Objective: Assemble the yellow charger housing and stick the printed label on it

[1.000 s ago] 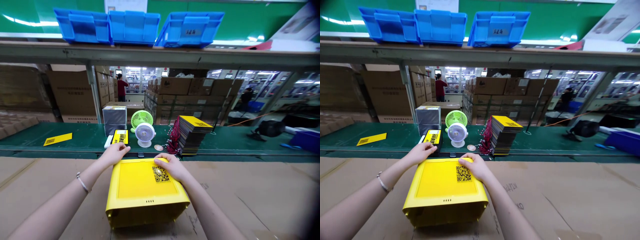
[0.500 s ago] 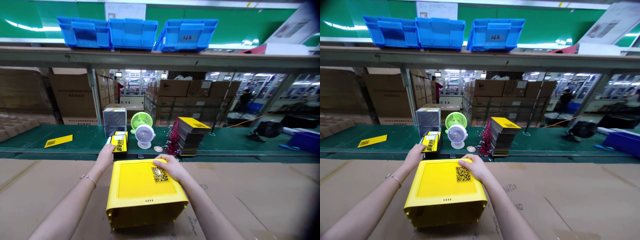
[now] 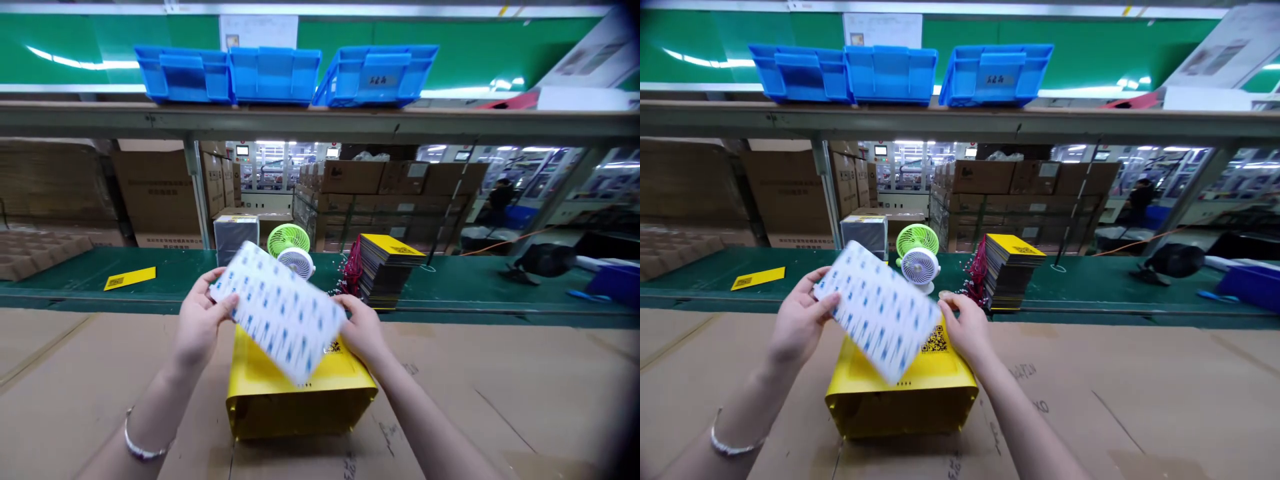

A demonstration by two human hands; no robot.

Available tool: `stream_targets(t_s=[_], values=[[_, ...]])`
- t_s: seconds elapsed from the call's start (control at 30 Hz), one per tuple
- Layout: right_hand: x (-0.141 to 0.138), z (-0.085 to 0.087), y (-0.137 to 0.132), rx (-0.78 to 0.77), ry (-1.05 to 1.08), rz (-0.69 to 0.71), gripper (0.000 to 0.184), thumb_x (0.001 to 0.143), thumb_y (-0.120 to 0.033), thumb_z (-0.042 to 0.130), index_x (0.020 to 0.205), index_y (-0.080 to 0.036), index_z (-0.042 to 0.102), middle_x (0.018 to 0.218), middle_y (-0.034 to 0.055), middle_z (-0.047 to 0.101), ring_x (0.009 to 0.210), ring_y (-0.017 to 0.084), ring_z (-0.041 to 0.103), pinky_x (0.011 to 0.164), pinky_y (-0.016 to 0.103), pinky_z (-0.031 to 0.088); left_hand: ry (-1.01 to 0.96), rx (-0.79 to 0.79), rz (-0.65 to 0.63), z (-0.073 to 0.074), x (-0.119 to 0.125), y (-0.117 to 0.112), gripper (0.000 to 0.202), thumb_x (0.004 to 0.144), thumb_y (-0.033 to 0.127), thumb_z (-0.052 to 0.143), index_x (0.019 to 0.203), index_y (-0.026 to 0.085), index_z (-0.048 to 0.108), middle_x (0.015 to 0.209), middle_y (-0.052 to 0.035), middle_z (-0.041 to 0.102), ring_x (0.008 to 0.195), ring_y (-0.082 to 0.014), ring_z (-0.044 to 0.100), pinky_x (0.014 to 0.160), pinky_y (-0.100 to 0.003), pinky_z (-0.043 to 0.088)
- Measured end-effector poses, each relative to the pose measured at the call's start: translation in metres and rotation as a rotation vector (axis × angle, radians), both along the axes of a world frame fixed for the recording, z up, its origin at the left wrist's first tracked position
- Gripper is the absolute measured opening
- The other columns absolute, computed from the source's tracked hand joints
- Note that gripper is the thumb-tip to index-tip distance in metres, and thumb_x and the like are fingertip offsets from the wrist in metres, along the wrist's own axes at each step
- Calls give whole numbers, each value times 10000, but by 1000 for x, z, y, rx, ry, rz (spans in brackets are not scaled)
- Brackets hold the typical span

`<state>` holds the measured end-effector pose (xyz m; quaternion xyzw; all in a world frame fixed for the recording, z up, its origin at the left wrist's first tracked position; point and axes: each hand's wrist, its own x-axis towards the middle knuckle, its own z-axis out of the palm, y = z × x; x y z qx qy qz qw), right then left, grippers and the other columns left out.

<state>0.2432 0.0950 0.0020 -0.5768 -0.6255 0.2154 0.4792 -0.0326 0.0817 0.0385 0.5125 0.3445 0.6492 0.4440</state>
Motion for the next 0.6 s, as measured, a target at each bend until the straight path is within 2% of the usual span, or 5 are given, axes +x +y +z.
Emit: stream_targets(t_s=[0.13, 0.23, 0.3, 0.43, 0.6], values=[[-21, 34, -43, 199, -76, 114, 223, 865, -380, 503, 905, -213, 644, 966, 49, 652, 929, 203, 583, 847, 300, 435, 234, -98, -262, 5, 20, -50, 552, 735, 290, 695, 1230, 220, 461, 809, -35, 643, 723, -191, 618, 609, -261, 508], [-43, 55, -77, 117, -110, 387, 140, 839, -317, 565, 906, -236, 658, 939, 14, 661, 890, 173, 599, 812, 268, 459, 525, 1, -231, 0, 34, -73, 379, 793, 318, 633, 1159, 249, 556, 709, -5, 591, 634, -141, 549, 576, -230, 445], [-55, 61, -91, 85, -79, 445, 84, 815, -275, 599, 826, -231, 669, 861, 1, 669, 817, 156, 610, 769, 254, 475, 571, 39, -190, -5, 41, -81, 293, 812, 342, 611, 1093, 258, 596, 703, -3, 581, 618, -128, 520, 575, -224, 426], [-65, 63, -103, 99, 95, 379, 57, 757, -262, 658, 738, -219, 690, 722, 8, 669, 678, 149, 619, 647, 239, 509, 258, -146, -305, -14, 49, -86, 298, 722, 334, 712, 981, 244, 597, 723, 2, 569, 640, -125, 526, 579, -211, 416], [-64, 67, -106, 256, 201, 239, 65, 674, -286, 734, 665, -227, 707, 695, 39, 677, 639, 185, 642, 572, 260, 553, -343, -353, -910, -21, 57, -95, 407, 670, 404, 685, 1017, 209, 600, 897, -67, 626, 902, -245, 597, 857, -359, 413]])
